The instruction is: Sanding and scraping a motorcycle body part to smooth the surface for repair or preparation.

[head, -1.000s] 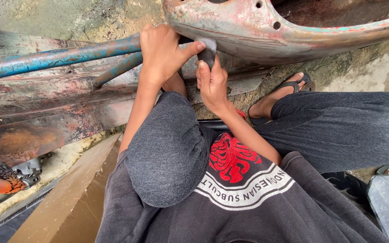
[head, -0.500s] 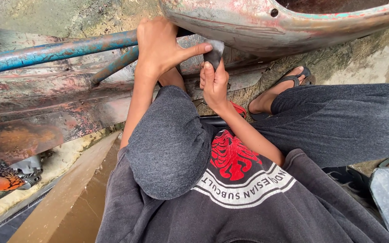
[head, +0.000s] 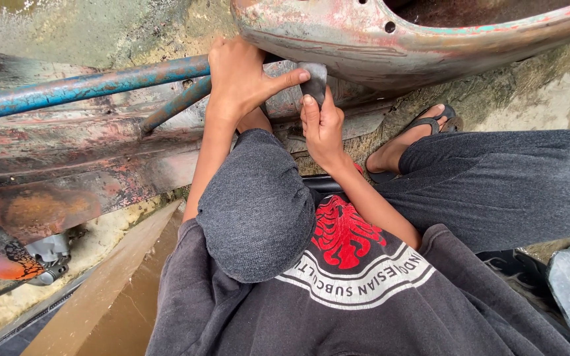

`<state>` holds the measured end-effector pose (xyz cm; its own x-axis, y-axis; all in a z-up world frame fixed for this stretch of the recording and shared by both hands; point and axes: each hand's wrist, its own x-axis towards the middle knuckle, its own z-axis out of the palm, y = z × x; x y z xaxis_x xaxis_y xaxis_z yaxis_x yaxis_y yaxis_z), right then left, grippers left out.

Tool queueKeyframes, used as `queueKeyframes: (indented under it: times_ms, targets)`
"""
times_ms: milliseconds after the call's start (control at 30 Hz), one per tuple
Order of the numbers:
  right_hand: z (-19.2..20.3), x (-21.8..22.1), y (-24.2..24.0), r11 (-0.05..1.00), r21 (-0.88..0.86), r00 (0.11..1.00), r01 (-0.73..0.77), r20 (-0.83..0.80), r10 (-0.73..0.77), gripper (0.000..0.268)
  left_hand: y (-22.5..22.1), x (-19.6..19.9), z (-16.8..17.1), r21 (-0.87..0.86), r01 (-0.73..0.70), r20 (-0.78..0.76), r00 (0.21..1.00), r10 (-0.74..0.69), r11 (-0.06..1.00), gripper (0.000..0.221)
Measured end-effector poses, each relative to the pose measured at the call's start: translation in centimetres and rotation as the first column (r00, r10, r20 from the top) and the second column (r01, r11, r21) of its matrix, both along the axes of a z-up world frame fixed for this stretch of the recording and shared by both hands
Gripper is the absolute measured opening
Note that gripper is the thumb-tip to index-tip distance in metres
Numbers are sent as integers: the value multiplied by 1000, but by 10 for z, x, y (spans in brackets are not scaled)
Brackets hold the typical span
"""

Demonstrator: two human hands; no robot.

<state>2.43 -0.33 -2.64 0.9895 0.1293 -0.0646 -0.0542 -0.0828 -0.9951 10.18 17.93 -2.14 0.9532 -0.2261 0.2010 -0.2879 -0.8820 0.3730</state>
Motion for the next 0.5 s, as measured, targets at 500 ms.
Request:
queueKeyframes:
  times_ms: [500]
  targets:
    - [14,-3,-5,982,-189,999,9,48,0,20,-5,-2,-1,-32,-41,-120,992,37,999,81]
